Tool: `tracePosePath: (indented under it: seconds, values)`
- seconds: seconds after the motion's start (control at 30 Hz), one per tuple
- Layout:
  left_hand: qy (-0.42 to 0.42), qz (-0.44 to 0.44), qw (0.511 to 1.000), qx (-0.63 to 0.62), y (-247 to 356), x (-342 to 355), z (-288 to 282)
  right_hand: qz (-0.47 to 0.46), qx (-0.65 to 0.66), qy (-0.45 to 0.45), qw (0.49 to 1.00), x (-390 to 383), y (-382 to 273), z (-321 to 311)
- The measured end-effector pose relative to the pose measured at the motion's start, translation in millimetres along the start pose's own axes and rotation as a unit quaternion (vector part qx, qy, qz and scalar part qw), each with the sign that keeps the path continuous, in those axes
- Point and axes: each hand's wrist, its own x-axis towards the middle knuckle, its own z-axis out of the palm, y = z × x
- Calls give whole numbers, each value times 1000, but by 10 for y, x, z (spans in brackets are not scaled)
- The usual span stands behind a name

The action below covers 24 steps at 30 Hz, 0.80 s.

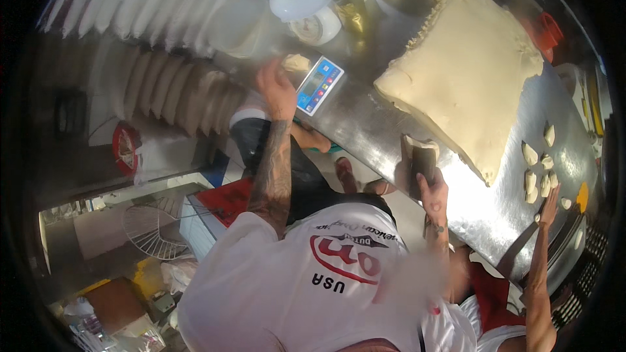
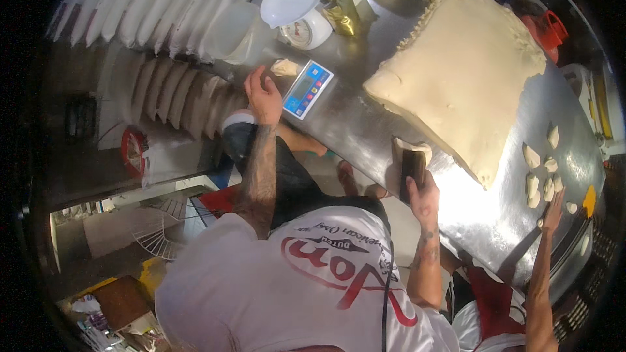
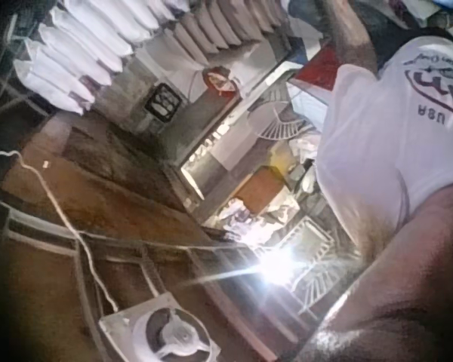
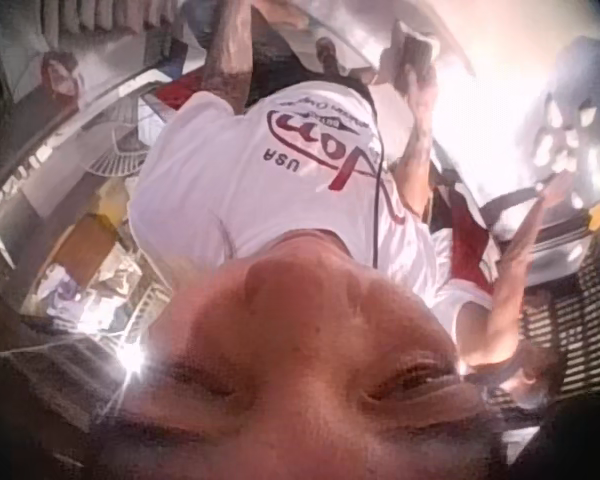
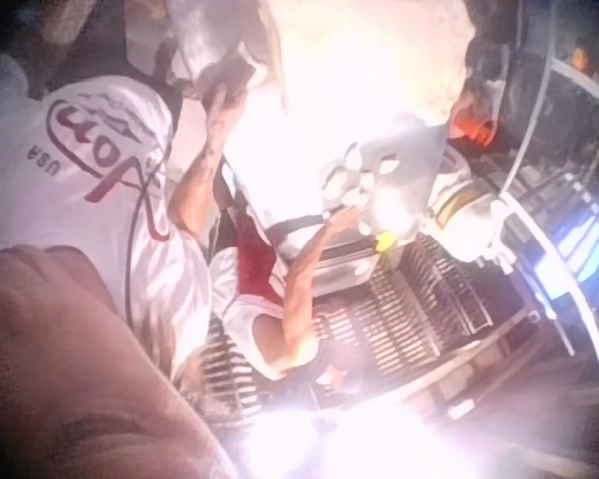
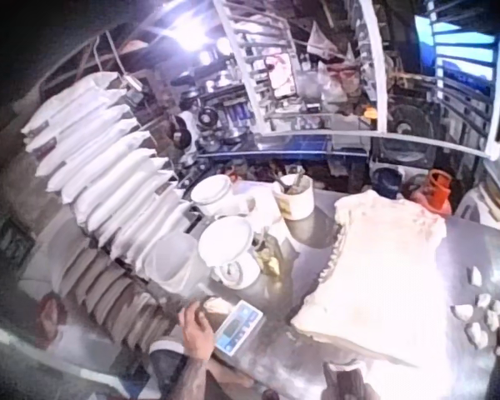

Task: The person prepares bread dough by stretching it out on a metal table, folding it over, and then using a bench scraper to cut the dough into small, individual pieces.

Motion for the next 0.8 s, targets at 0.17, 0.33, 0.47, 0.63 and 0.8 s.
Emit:
tracePosePath:
  seconds: [0.17, 0.33, 0.47, 0.63, 0.8]
  values:
    - [-20, 6, 997, 74, 75, -141, 127, 27, 10, 7, 1000, 19, 81, -48]
    - [-55, 51, 992, 97, 336, 28, 359, -2, 245, 138, 960, -72, 681, 64]
    - [-132, 54, 986, 84, -93, 265, 687, 46, 246, 166, 954, -194, 1160, -95]
    - [-223, 221, 949, 32, -1806, 1031, 187, -17, 141, 157, 977, -37, 974, 8]
    - [-325, 21, 915, -240, -529, 286, 1437, 44, 104, 191, 975, -333, 806, -250]
